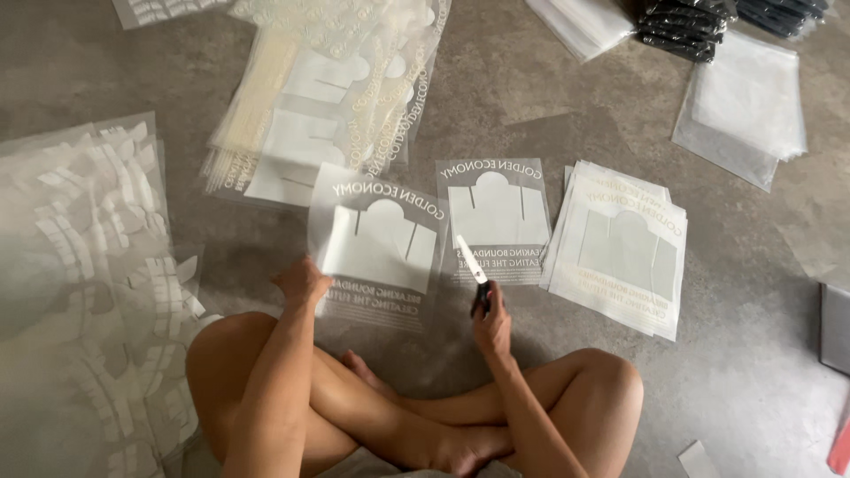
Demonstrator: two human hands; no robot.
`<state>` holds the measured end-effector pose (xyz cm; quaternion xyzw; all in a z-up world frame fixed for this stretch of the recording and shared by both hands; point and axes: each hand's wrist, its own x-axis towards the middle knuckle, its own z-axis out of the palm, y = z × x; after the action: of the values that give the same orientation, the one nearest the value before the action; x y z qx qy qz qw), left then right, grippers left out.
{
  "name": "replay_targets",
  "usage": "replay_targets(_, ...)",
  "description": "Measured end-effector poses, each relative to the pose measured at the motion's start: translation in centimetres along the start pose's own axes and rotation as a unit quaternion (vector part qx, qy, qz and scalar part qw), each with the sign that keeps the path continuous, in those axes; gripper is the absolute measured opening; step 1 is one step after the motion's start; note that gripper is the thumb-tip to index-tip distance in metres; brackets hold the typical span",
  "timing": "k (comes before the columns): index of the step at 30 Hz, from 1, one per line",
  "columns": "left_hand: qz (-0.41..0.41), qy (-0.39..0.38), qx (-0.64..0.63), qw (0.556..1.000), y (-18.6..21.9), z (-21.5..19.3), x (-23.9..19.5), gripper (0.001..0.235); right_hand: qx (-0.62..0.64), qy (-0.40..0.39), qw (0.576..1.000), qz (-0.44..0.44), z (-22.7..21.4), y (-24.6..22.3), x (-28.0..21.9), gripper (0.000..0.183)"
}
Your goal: The person sits on the floor and uses scissors to cut along the edges of printed paper sheets. They repeatedly pick up sheets from a stack, cut them, and place the cut pieces into a separate pile.
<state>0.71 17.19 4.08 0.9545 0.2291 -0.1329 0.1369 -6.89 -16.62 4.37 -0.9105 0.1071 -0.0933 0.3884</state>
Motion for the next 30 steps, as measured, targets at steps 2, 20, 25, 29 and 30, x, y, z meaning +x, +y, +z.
replay_targets(2, 0.029, 0.019, 0.029, 0.999, 0.8, -1.5, -0.2, 0.039, -0.005, 0.024, 1.0, -0.008, 0.0, 1.5, 1.8, 0.051)
replay_targets(20, 0.419, -0.138, -0.355, 0.824, 20.9, -17.5, -10.3, 0.06, 0.115, -0.065, 0.978, 0.164, -0.1, 1.3, -0.8, 0.047)
replay_targets(25, 0.417, -0.298, -0.573, 0.64, 23.4, -19.2, -13.8, 0.045, 0.612, -0.094, 0.74, 0.263, 1.1, 4.0, 0.6, 0.049)
replay_targets(29, 0.346, -0.299, -0.618, 0.64, 22.1, -16.6, -13.8, 0.065, 0.21, -0.203, 0.933, 0.211, -7.5, 2.0, 1.9, 0.037)
replay_targets(30, 0.295, -0.26, -0.634, 0.666, 21.5, -15.1, -13.3, 0.064, 0.19, -0.177, 0.937, 0.234, -8.8, 2.0, 2.3, 0.044)
